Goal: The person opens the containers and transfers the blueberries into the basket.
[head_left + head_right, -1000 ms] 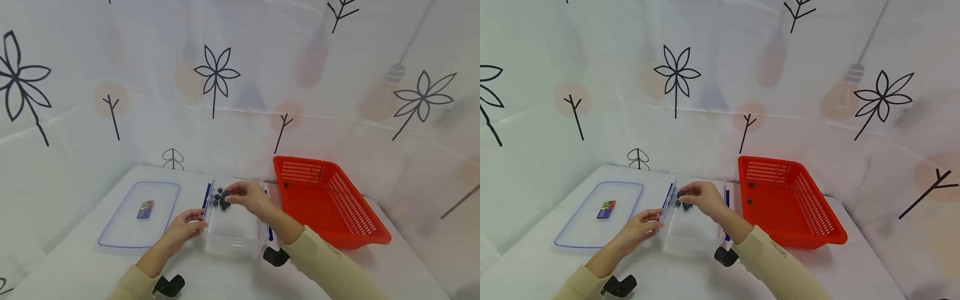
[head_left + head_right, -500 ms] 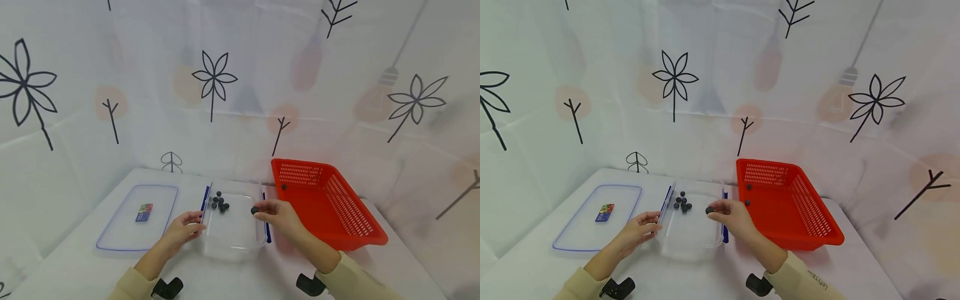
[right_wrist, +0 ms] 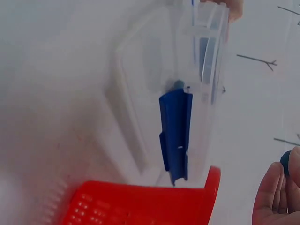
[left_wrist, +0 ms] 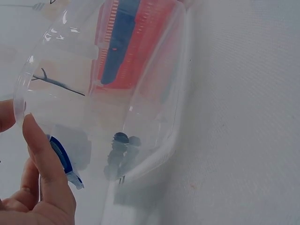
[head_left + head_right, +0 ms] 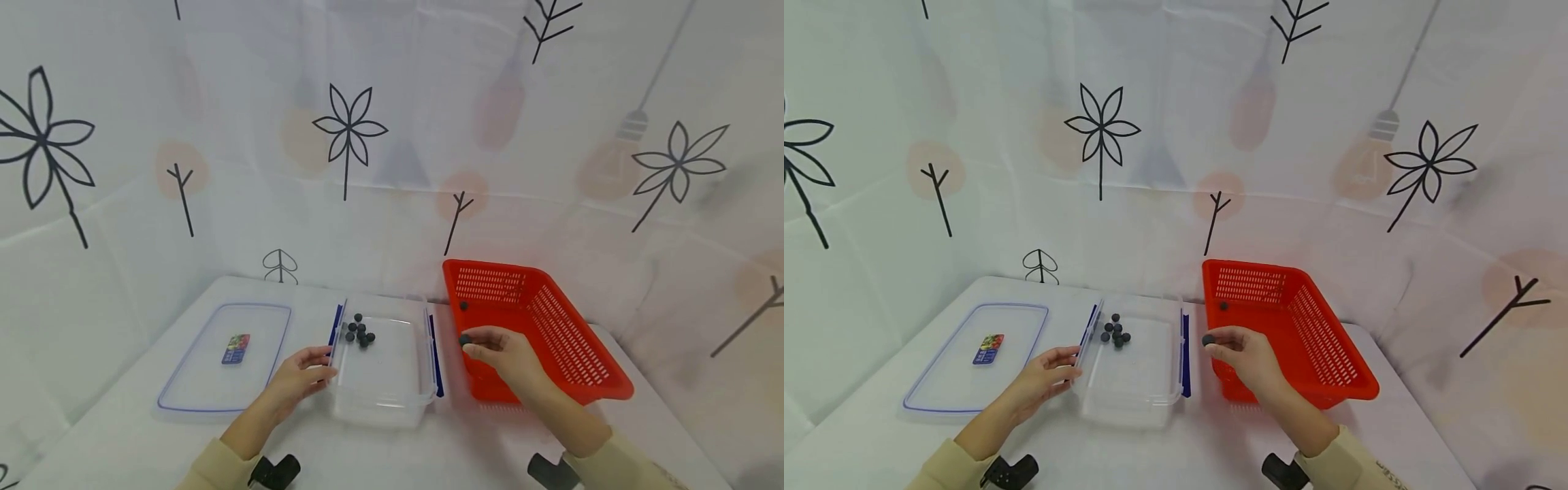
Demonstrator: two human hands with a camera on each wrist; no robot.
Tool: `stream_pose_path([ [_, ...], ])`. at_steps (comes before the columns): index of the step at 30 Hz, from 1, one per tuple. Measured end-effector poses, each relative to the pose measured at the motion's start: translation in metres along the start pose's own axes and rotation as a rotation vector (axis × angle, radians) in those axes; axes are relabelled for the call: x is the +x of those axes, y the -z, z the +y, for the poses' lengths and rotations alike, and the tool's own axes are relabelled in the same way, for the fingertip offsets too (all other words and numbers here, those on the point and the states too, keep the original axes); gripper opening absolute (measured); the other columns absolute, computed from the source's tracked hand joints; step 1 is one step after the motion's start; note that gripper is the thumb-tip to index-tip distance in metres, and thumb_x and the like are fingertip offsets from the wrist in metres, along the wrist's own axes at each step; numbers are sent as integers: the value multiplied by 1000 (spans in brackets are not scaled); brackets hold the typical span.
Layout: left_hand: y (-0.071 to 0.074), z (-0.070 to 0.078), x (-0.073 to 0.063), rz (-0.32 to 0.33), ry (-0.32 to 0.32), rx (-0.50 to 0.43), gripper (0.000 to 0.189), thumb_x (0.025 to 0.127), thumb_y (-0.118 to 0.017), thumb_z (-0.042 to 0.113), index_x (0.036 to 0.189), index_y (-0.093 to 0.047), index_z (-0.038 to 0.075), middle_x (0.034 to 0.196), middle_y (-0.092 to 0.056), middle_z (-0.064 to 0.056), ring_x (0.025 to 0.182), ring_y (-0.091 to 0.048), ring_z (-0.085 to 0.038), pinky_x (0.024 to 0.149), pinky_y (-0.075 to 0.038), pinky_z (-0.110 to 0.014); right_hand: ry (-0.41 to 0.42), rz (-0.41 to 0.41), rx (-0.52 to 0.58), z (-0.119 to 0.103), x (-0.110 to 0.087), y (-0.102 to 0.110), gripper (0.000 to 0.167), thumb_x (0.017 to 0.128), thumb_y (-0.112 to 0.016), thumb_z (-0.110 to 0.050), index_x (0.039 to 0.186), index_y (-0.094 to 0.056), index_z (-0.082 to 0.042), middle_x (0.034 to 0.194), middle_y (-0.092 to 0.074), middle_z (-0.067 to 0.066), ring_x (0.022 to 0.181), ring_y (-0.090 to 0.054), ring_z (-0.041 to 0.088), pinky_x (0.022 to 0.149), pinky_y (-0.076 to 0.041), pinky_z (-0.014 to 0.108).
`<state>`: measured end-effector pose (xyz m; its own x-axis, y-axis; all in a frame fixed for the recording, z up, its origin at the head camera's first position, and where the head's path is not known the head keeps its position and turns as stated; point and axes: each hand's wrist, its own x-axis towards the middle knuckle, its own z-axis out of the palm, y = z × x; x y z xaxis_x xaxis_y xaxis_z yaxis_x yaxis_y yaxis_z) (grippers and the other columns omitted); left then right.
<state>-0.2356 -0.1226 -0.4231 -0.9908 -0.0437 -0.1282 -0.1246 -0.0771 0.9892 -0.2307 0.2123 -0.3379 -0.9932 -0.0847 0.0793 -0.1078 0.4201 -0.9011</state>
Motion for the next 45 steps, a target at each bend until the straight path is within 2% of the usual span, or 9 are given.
stream_pose_path([
  [9,2,0,-2,9,0,-11,40,81,-66,-2,120,-56,-2,103,-54,-13,82,-57,-19,75,-52,-32,-19,11,-4,7,6,38,47,85,-65,-37,119,-60,-5,109,-63,8,106,-53,30,92,-38,52],
  [18,4,0,-2,13,1,-6,41,81,-66,-1,120,-56,-1,104,-55,-13,83,-57,-20,75,-52,-32,-48,26,1,10,25,63,56,86,-62,-42,126,-54,-4,112,-62,5,111,-50,31,98,-34,54],
  [26,3,-1,0,11,6,-7,40,82,-66,-1,120,-55,-1,106,-55,-15,83,-57,-20,76,-52,-33,-79,30,-33,13,47,78,62,89,-58,-43,134,-46,-2,130,-50,20,120,-40,37,101,-26,59],
  [36,2,0,-1,-1,-1,-21,40,82,-66,-2,120,-56,-1,103,-55,-13,82,-58,-20,76,-52,-33,-90,-8,-85,19,76,90,61,91,-57,-38,135,-42,1,133,-42,21,120,-38,37,103,-29,51],
  [45,0,2,-3,-13,-4,-23,41,82,-67,-1,121,-55,-1,104,-55,-13,82,-57,-20,76,-52,-32,-168,65,-19,27,96,98,64,92,-57,-36,139,-37,2,131,-43,17,117,-42,32,100,-37,40],
])
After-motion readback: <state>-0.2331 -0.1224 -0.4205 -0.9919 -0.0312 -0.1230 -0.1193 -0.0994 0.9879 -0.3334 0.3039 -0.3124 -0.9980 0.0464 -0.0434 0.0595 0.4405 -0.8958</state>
